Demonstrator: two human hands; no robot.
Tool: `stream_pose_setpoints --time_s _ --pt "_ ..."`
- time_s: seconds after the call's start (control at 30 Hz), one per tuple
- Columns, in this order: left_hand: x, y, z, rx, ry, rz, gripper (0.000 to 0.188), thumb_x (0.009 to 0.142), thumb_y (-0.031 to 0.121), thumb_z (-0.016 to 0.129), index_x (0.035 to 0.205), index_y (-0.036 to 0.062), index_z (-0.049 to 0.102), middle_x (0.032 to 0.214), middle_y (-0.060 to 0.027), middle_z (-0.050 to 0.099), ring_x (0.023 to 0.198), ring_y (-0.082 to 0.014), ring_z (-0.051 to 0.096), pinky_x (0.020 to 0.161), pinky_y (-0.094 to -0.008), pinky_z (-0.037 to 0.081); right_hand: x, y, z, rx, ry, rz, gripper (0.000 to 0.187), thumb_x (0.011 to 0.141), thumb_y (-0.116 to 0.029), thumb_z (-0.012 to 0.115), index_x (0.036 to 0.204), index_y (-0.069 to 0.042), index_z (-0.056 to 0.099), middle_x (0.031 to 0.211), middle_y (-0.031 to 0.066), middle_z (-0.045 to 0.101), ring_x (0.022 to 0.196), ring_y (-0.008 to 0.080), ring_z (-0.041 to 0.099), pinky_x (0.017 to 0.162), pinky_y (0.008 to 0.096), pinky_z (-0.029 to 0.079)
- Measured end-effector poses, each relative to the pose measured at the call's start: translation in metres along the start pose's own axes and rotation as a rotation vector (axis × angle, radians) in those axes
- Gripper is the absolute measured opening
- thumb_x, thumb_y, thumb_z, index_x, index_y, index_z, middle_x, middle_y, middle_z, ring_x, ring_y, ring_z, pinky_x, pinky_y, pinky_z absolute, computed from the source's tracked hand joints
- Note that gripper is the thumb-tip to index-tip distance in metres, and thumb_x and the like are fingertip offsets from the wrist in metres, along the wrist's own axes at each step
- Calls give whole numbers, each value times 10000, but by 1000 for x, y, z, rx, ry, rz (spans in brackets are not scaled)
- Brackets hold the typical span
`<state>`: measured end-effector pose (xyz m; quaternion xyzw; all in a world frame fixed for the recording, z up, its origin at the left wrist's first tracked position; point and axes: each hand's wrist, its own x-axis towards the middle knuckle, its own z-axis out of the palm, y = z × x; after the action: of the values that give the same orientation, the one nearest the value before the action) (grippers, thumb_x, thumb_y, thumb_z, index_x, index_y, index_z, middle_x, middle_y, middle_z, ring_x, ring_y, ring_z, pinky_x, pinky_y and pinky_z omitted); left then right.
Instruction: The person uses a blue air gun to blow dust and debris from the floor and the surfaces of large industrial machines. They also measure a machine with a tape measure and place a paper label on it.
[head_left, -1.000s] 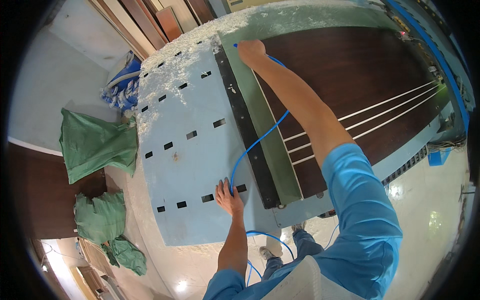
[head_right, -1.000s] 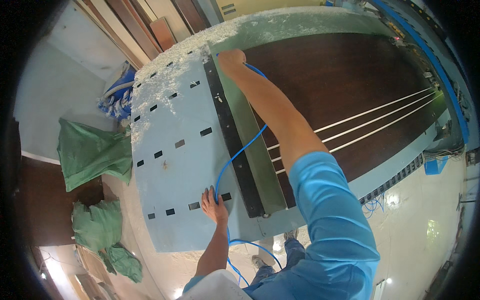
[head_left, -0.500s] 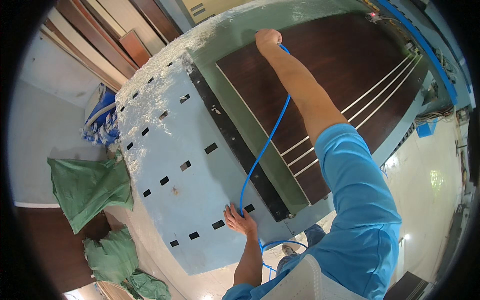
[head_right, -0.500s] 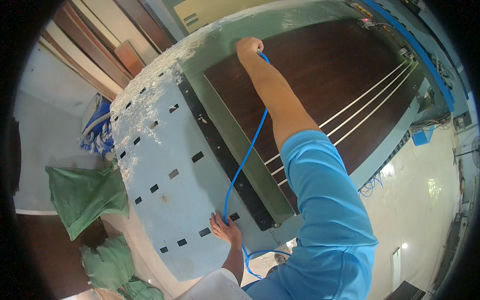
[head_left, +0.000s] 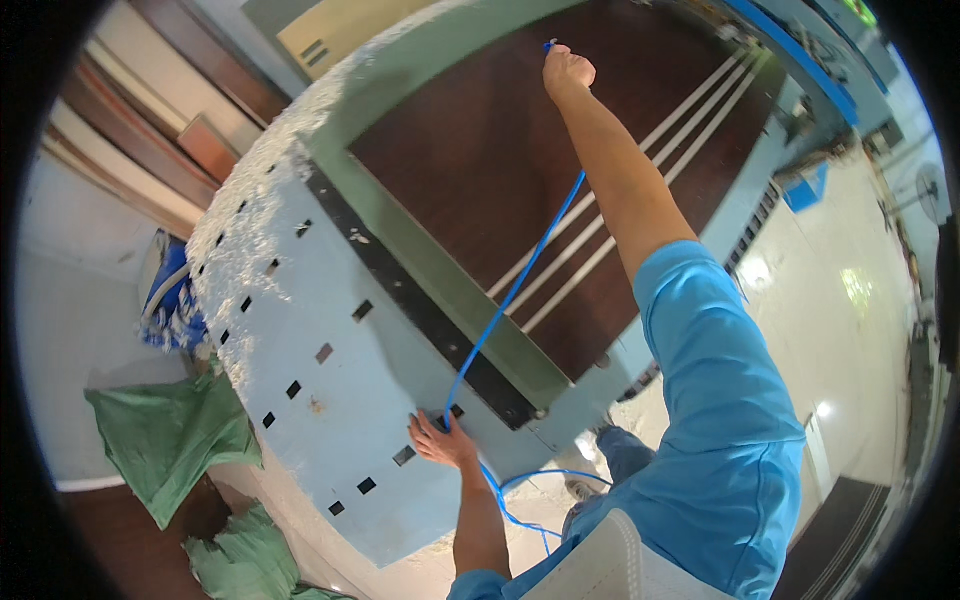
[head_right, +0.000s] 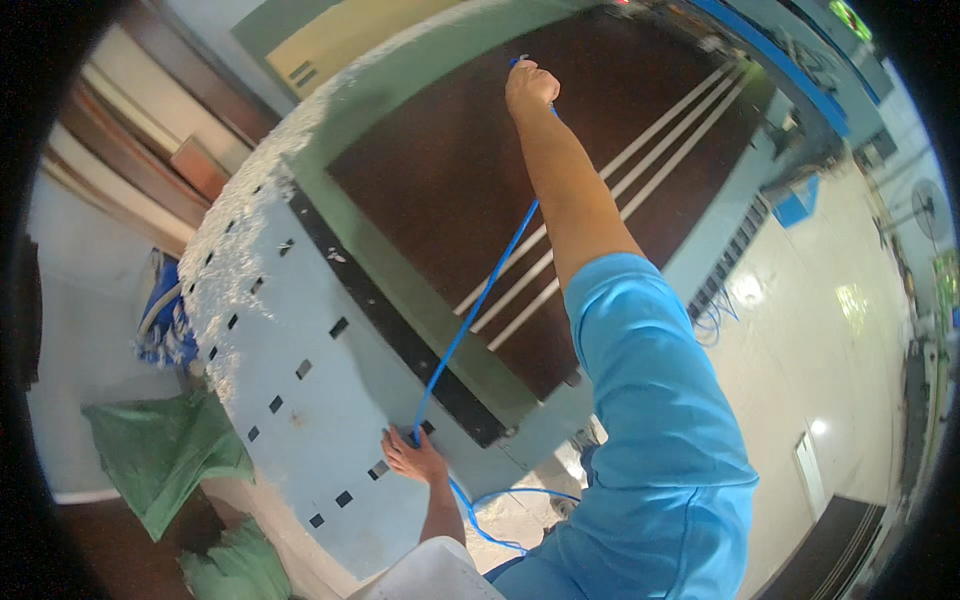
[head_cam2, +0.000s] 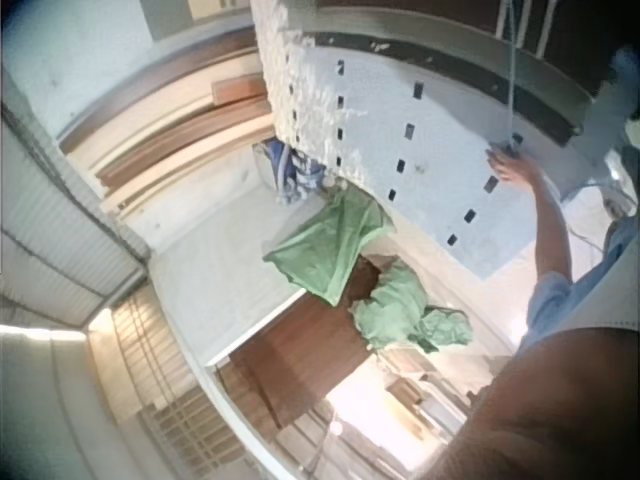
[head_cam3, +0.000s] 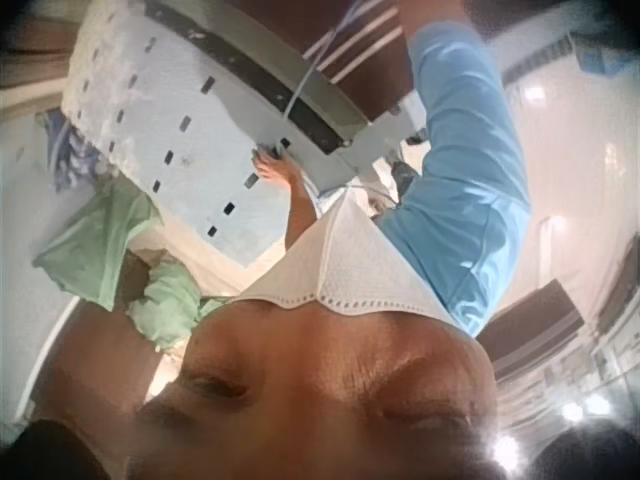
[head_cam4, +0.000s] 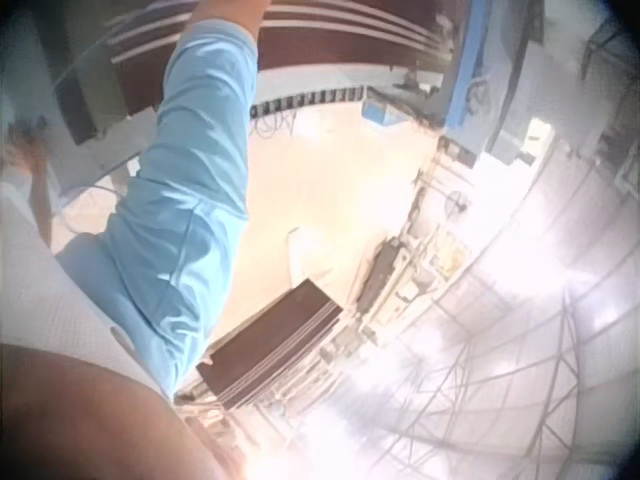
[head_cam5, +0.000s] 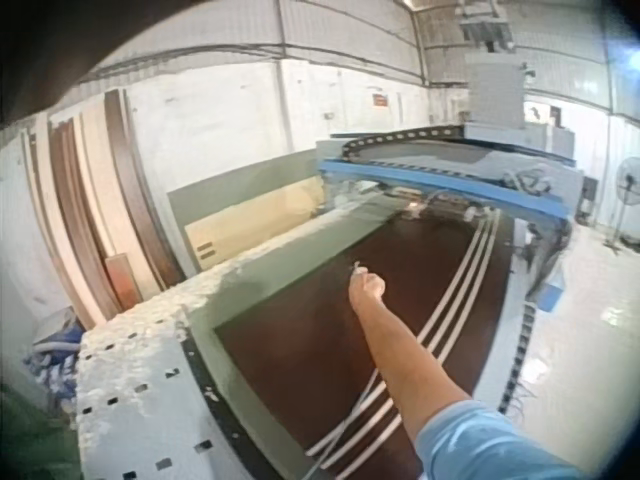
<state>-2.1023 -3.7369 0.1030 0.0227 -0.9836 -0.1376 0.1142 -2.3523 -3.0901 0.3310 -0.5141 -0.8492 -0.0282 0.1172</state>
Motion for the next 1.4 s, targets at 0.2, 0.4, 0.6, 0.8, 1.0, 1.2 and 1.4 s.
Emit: stream_pose_setpoints --time_s 0.2,0.4,0.6,0.8,1.0,1.2,1.4 --pt "-3 -11 9 -9 -16 81 583 881 387 689 1409 201 528 1485 -88 438 1368 -311 395 1105 -505 296 -78 244 8 179 -29 202 354 1005 -202 442 1295 -11 512 1134 192 707 1037 348 702 844 455 556" --pt "-75 4 -37 -724 -191 340 300 990 206 551 1256 86 624 1286 -146 580 1087 -234 598 849 -345 498 -206 478 3 475 15 429 423 1012 -419 447 1187 -42 525 992 232 705 914 379 712 776 493 563" --pt "-296 -17 -138 -1164 -689 -18 296 1053 220 453 1126 8 646 815 -99 700 482 -100 561 485 -249 453 -317 613 -37 1416 -706 374 346 984 -427 577 943 -92 501 574 52 503 410 166 495 339 336 390" --pt "-452 -101 -187 -899 -868 7 323 1052 260 482 1087 4 675 881 -95 702 654 -101 614 559 -266 497 -412 670 -96 1250 -919 273 340 975 -445 602 903 -132 487 606 23 500 449 128 471 408 287 379" --pt "-555 -157 -170 -637 -965 56 387 1029 344 526 1089 0 695 978 -138 726 863 -228 692 780 -345 543 -441 731 -102 1113 -143 582 389 987 -405 555 1084 -29 539 679 123 599 488 223 599 408 389 506" --pt "-604 -109 -138 -424 -1112 243 386 1018 380 521 1133 64 710 1064 -180 722 1027 -305 686 885 -371 515 -469 810 -118 1248 -503 371 381 998 -433 540 1102 -67 512 632 45 522 452 147 527 378 335 462" --pt "-616 -18 -87 -117 -1099 389 523 982 543 461 997 92 727 911 -167 720 826 -320 705 744 -435 541 -436 970 -144 1476 185 767 374 995 -432 514 1021 -60 485 635 64 519 478 170 525 397 332 419"
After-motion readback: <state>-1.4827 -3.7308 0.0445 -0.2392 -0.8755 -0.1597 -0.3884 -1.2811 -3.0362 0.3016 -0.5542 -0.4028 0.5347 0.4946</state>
